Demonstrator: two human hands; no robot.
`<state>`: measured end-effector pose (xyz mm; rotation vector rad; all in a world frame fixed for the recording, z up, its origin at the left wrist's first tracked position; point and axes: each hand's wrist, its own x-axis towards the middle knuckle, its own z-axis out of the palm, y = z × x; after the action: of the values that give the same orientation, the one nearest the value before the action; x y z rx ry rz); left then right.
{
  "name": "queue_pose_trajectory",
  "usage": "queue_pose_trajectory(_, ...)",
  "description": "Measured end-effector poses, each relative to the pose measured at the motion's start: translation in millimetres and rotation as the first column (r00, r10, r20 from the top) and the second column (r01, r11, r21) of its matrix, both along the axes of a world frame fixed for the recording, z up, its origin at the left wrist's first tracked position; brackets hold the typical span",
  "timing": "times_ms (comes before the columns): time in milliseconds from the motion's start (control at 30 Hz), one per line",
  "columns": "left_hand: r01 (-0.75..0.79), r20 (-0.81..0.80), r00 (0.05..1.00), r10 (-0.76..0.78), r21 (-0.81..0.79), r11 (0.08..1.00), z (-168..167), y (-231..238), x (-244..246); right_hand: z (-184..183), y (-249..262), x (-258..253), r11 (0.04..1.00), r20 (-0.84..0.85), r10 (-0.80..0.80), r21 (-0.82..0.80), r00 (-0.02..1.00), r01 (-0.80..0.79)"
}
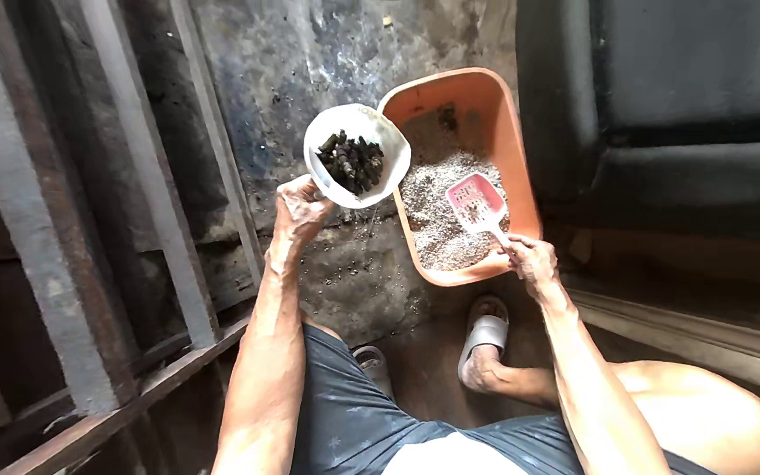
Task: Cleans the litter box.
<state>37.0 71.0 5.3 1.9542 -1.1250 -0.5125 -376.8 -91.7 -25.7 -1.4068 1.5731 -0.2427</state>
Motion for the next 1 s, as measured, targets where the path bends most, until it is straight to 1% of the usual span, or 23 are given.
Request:
queue_pose_trajectory(67,0.023,-0.049,0.999,-0.022,0.015,1.000,-6,1,1,16,1,4,0.997,0.019,0.027,-0.074,0.999,-0.026)
queue_pose_trajectory(133,0.054,-0.078,0.996,-0.050,0.053,0.997,-11,1,1,37,2,13,0.980,0.020,0.098,-0.175,0.995,-0.093)
queue_pose_trajectory(200,0.100,-0.090,0.992,-0.091,0.102,0.990,-16,0,0,59,6,28,0.945,0.025,0.180,-0.282,0.983,-0.166)
queue_pose_trajectory(300,0.174,-0.130,0.979,-0.155,0.147,0.974,-22,-3,-3,84,17,60,0.894,0.020,0.265,-0.380,0.964,-0.238)
queue_pose_trajectory(367,0.204,-0.152,0.972,-0.180,0.155,0.967,-24,-5,-8,86,28,79,0.840,-0.006,0.329,-0.455,0.944,-0.295)
queue_pose_trajectory(433,0.213,-0.160,0.969,-0.187,0.168,0.962,-26,-8,-12,84,37,96,0.760,-0.053,0.405,-0.537,0.913,-0.367)
queue_pose_trajectory(500,0.217,-0.166,0.968,-0.189,0.172,0.961,-25,-10,-14,81,45,107,0.704,-0.071,0.456,-0.580,0.887,-0.409)
queue_pose_trajectory(567,0.207,-0.175,0.969,-0.176,0.177,0.962,-23,-11,-16,82,51,113,0.685,-0.075,0.474,-0.594,0.877,-0.421)
queue_pose_trajectory(667,0.182,-0.188,0.971,-0.151,0.159,0.970,-22,-11,-14,86,51,112,0.685,-0.066,0.469,-0.603,0.881,-0.409)
queue_pose_trajectory(767,0.150,-0.171,0.978,-0.123,0.155,0.976,-23,-9,-4,91,48,102,0.725,-0.091,0.397,-0.579,0.913,-0.373)
queue_pose_trajectory(833,0.095,-0.152,0.986,-0.069,0.171,0.981,-20,-6,3,88,42,91,0.778,-0.119,0.330,-0.528,0.936,-0.341)
queue_pose_trajectory(900,0.024,-0.122,0.992,-0.005,0.148,0.989,-12,-3,9,75,30,83,0.825,-0.143,0.285,-0.466,0.948,-0.319)
queue_pose_trajectory(933,-0.008,-0.102,0.995,0.022,0.139,0.990,-7,0,13,65,21,82,0.846,-0.161,0.287,-0.419,0.944,-0.329)
queue_pose_trajectory(1000,-0.063,-0.052,0.996,0.070,0.122,0.991,-2,6,19,37,0,81,0.886,-0.218,0.300,-0.297,0.929,-0.356)
